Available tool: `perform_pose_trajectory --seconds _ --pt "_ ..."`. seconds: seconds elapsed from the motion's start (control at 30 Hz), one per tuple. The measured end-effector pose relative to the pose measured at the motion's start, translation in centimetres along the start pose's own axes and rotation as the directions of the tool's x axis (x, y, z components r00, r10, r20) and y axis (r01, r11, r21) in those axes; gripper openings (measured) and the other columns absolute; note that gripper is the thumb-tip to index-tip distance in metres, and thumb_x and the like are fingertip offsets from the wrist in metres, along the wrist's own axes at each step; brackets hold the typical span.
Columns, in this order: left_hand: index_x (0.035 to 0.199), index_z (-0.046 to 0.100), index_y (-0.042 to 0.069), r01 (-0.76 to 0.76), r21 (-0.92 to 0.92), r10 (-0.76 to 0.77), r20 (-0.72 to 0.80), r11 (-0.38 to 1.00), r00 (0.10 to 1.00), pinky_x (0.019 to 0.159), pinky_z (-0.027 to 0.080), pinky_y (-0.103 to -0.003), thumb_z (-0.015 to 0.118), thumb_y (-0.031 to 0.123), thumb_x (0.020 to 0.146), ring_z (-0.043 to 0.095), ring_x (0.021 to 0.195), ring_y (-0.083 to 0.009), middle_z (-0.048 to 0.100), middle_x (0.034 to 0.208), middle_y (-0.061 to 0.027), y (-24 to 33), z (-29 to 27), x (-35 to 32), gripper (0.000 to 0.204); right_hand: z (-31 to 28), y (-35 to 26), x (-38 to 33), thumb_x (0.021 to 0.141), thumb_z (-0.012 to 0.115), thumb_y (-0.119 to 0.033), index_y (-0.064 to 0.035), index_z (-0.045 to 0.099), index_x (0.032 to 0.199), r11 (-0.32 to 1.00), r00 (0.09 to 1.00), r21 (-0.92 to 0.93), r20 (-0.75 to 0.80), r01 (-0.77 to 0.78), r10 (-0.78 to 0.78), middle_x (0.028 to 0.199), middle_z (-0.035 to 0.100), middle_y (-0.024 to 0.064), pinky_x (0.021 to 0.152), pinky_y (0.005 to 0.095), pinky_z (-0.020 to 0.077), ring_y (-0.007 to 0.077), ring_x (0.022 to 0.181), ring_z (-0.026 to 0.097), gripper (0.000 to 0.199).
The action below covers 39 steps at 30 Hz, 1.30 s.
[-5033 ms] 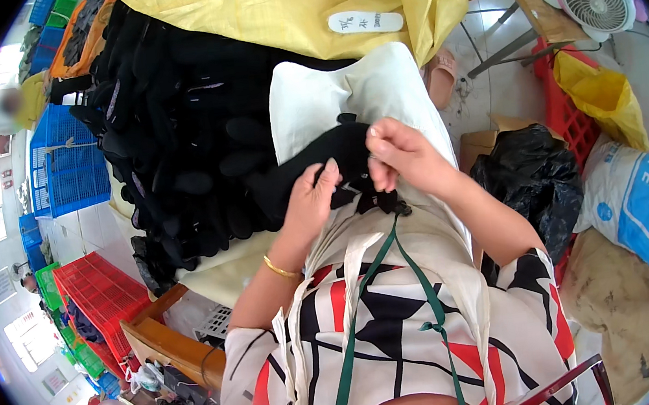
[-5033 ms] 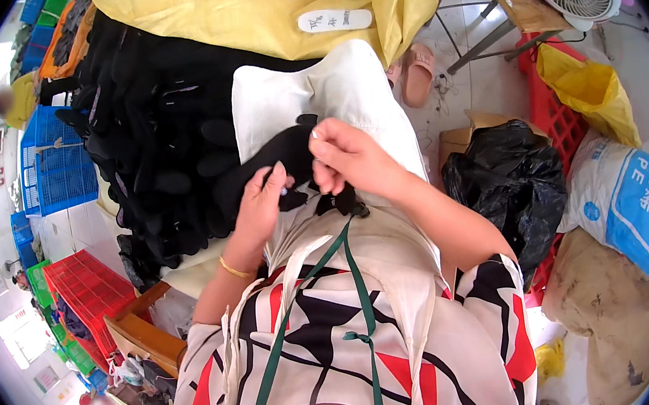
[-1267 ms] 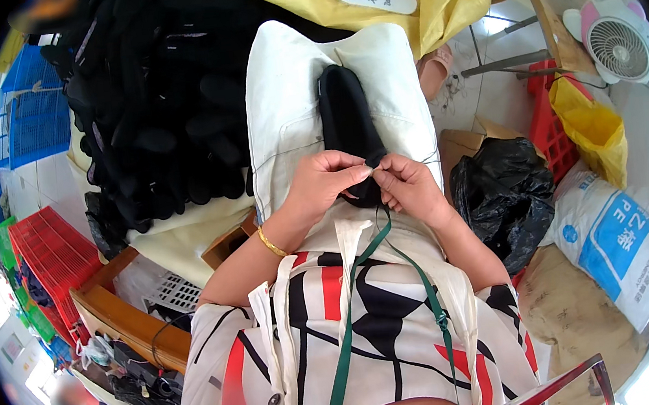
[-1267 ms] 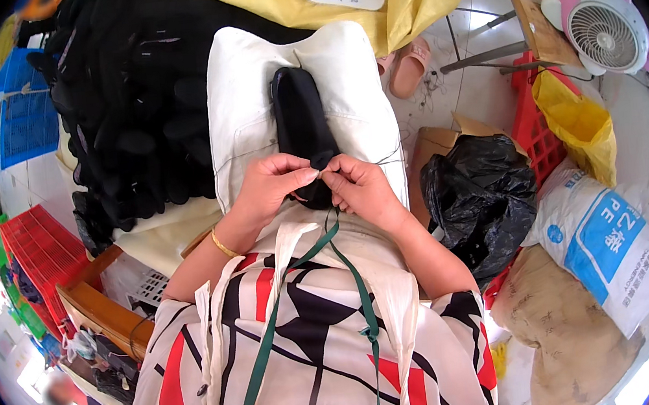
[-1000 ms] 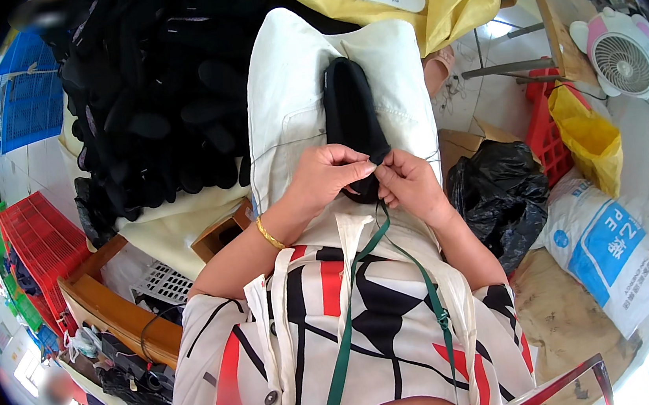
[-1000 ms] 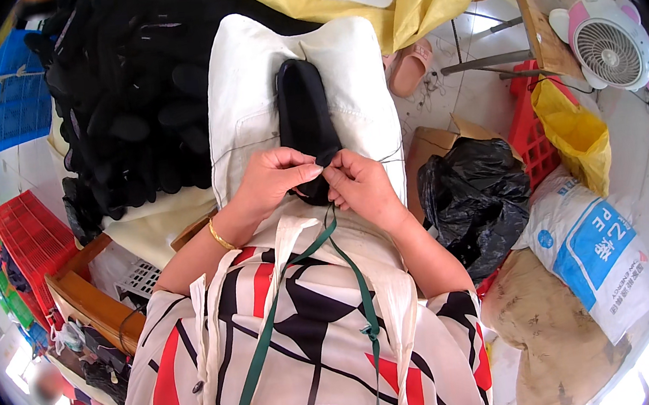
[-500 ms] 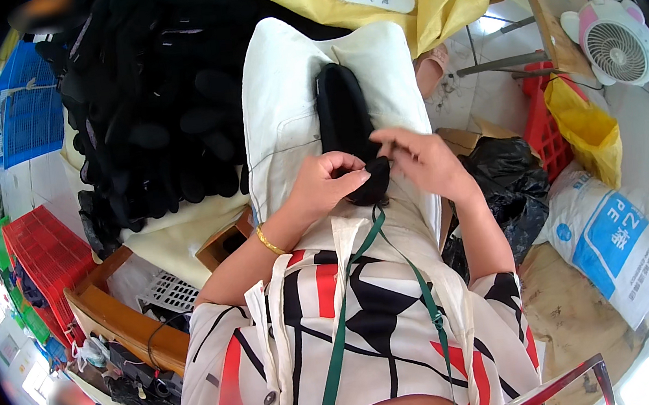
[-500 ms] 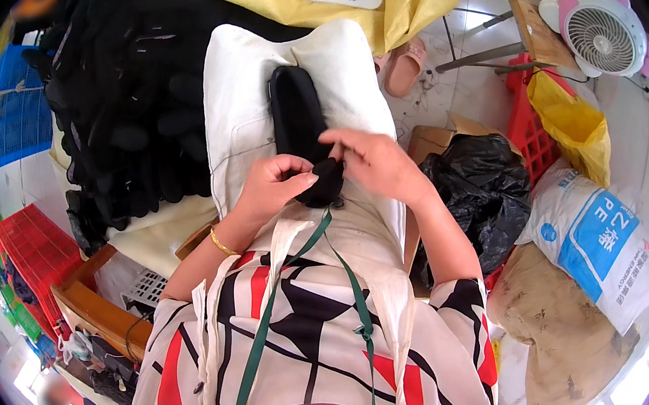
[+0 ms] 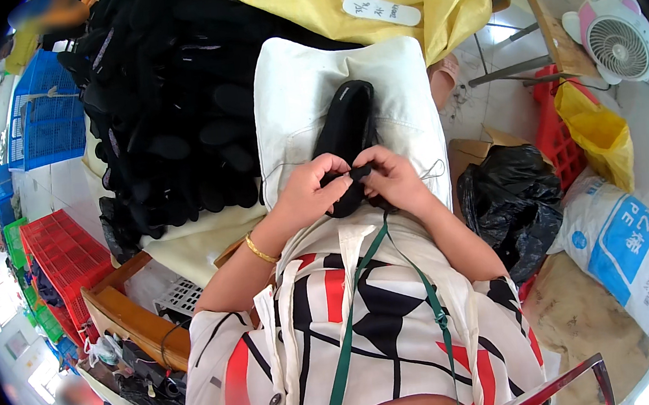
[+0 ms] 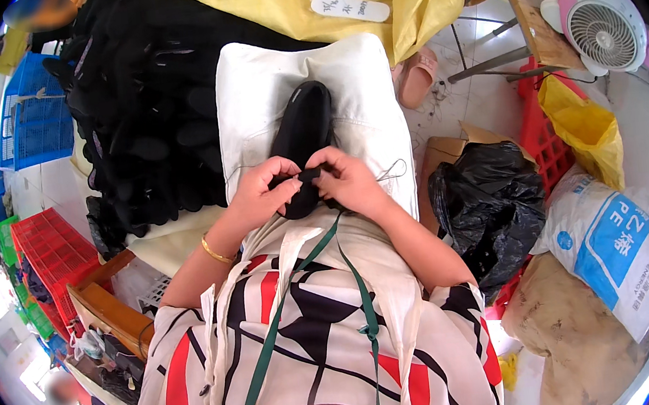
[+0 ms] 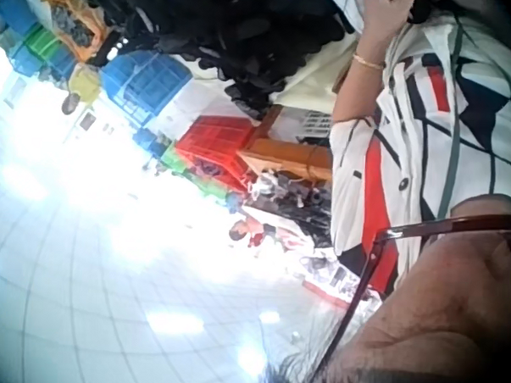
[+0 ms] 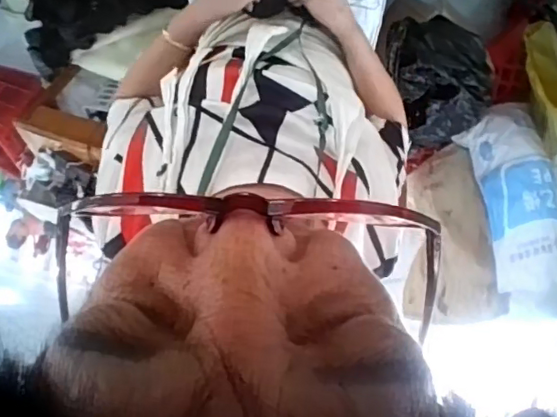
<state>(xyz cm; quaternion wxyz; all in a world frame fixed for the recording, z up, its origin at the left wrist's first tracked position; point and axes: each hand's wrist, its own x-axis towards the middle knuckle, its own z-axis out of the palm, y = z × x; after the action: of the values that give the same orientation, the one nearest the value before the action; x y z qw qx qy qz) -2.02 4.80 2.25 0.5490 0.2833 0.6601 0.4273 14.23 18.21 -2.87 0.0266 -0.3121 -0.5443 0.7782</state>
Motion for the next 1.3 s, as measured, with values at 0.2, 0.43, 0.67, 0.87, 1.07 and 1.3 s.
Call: perform_pose_trajectory --seconds 0.2,0.43,0.67,0.87,1.07,1.3 --pt "0.100 0.069 -0.001 -0.143 0.093 0.151 -0.081 0.985 0.985 0.060 0.049 -0.024 0.069 0.010 0.088 0.061 0.067 -0.0089 0.069 0.084 -0.0040 -1.4 0.5 -0.1 0.016 0.5 -4.4 -1.9 0.081 0.075 -0.005 -0.0039 0.070 0.087 0.664 0.851 -0.594 0.070 0.455 -0.521 0.080 0.063 0.0078 0.068 0.0296 0.0506 0.0209 0.075 0.062 0.007" --pt "0.096 0.071 -0.002 -0.319 0.283 0.359 -0.103 0.905 0.928 0.070 0.052 -0.032 0.071 0.013 0.085 0.068 0.076 -0.0229 0.071 0.086 -0.0146 -1.1 0.9 -0.7 0.019 2.3 -4.9 -1.6 0.078 0.074 -0.010 -0.0047 0.063 0.076 0.266 0.634 -0.745 0.261 0.612 -0.728 0.072 0.056 0.0092 0.061 0.0351 0.0501 0.0275 0.070 0.059 0.012" --pt "0.096 0.071 0.002 -0.388 0.329 0.420 -0.028 0.861 0.907 0.065 0.051 -0.033 0.074 0.012 0.084 0.066 0.073 -0.0256 0.070 0.084 -0.0119 -1.9 0.9 -1.0 0.016 1.3 -7.0 -3.6 0.104 0.054 -0.021 -0.0059 0.059 0.100 0.912 0.957 0.291 -0.078 0.290 -0.280 0.078 0.065 0.0054 0.053 0.0245 0.0470 0.0116 0.059 0.057 0.016" --pt "0.096 0.071 0.006 -0.506 0.524 0.585 0.018 0.685 0.811 0.061 0.050 -0.033 0.078 0.005 0.079 0.063 0.069 -0.0246 0.070 0.082 -0.0077 -3.0 0.8 -2.0 0.018 -6.1 -10.2 -9.6 0.103 0.054 -0.022 -0.0047 0.057 0.100 0.848 0.862 0.311 -0.421 0.430 -0.282 0.064 0.051 -0.0015 0.041 0.0237 0.0413 0.0072 0.045 0.046 0.018" --pt "0.095 0.070 0.006 -0.543 0.541 0.630 0.031 0.642 0.776 0.060 0.050 -0.033 0.078 0.001 0.077 0.063 0.068 -0.0247 0.070 0.081 -0.0081 -2.9 0.8 -2.0 0.020 -27.8 -11.5 -19.5 0.098 0.054 -0.004 -0.0077 0.044 0.080 0.422 0.562 0.393 -0.708 0.817 -0.427 0.065 0.034 -0.0017 0.078 0.0313 0.0534 0.0104 0.056 0.033 0.021" --pt "0.096 0.068 0.005 -0.574 0.553 0.676 0.026 0.604 0.737 0.059 0.051 -0.034 0.079 -0.001 0.076 0.065 0.068 -0.0262 0.070 0.081 -0.0090 -3.1 1.1 -1.4 0.024 -41.5 -3.3 -24.8 0.097 0.055 -0.002 -0.0028 0.046 0.082 0.470 0.116 -0.034 -0.952 0.882 -0.285 0.067 0.042 0.0019 0.102 0.0485 0.0519 0.0133 0.060 0.045 0.017"
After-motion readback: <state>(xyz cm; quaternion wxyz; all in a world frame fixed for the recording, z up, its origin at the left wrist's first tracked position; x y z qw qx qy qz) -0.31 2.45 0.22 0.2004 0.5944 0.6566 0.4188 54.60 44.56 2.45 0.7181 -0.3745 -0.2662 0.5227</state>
